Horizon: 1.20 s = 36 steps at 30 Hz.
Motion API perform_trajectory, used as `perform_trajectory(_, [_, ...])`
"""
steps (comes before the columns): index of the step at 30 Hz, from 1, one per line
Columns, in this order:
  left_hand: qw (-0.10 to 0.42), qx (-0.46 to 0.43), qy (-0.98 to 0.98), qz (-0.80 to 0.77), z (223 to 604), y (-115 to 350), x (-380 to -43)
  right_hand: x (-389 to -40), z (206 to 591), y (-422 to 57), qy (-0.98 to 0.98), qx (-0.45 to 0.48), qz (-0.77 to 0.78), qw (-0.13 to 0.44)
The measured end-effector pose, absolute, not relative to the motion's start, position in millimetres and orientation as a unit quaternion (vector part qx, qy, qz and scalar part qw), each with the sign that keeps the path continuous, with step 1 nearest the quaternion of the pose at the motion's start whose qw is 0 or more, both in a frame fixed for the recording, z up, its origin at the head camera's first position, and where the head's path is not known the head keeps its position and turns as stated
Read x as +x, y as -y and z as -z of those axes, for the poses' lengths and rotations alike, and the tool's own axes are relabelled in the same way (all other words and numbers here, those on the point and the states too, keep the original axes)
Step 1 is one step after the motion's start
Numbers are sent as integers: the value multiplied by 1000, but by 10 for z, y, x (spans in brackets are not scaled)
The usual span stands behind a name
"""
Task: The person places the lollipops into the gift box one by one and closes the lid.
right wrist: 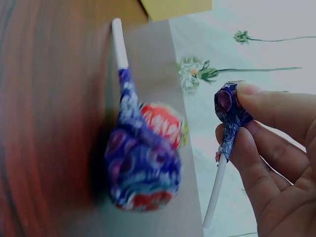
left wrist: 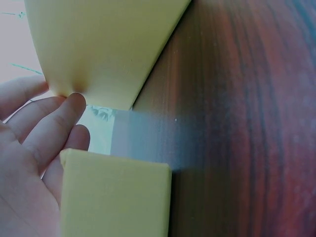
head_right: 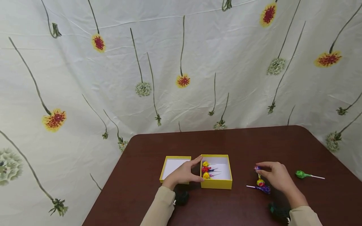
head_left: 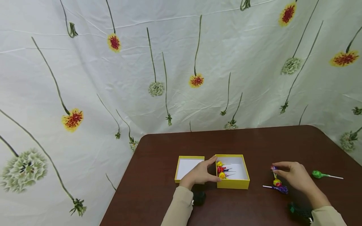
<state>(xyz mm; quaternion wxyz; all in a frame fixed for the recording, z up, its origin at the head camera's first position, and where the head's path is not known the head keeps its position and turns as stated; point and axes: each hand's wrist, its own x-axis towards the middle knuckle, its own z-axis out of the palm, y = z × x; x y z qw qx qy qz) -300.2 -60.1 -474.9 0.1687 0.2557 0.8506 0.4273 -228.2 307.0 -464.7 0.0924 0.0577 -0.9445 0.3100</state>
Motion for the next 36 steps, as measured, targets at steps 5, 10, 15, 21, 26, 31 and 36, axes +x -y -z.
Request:
perform_trajectory(5, [168,257,-851,-426,4758,596,-3006,-2293,4625,-3012,941,69,-315,104])
perform_trajectory(10, [168,259,-852,-424,4759,591,-3007,-2314,4601,-2930,937,69,-328,96])
perform_trajectory(15, [167,258,-853,-421,4767,589,-3005,-2343,4563,-2812,933,75,-340,91])
perform_trajectory(21, [167,255,-854,-422,4765,586,-2994,-2378,4545,-2675,929,87,-347,97])
perform_trajectory(26, [167,259,-854,-420,4758,585,-2992,-2419,4521,-2571,926,87,-355,96])
perform_trajectory(31, [165,260,-855,-418,4750,594,-3000,-2465,4476,-2463,917,101,-374,96])
perform_trajectory(36, [161,258,-856,-419,4759,598,-3013,-2497,4435,-2350,915,111,-376,97])
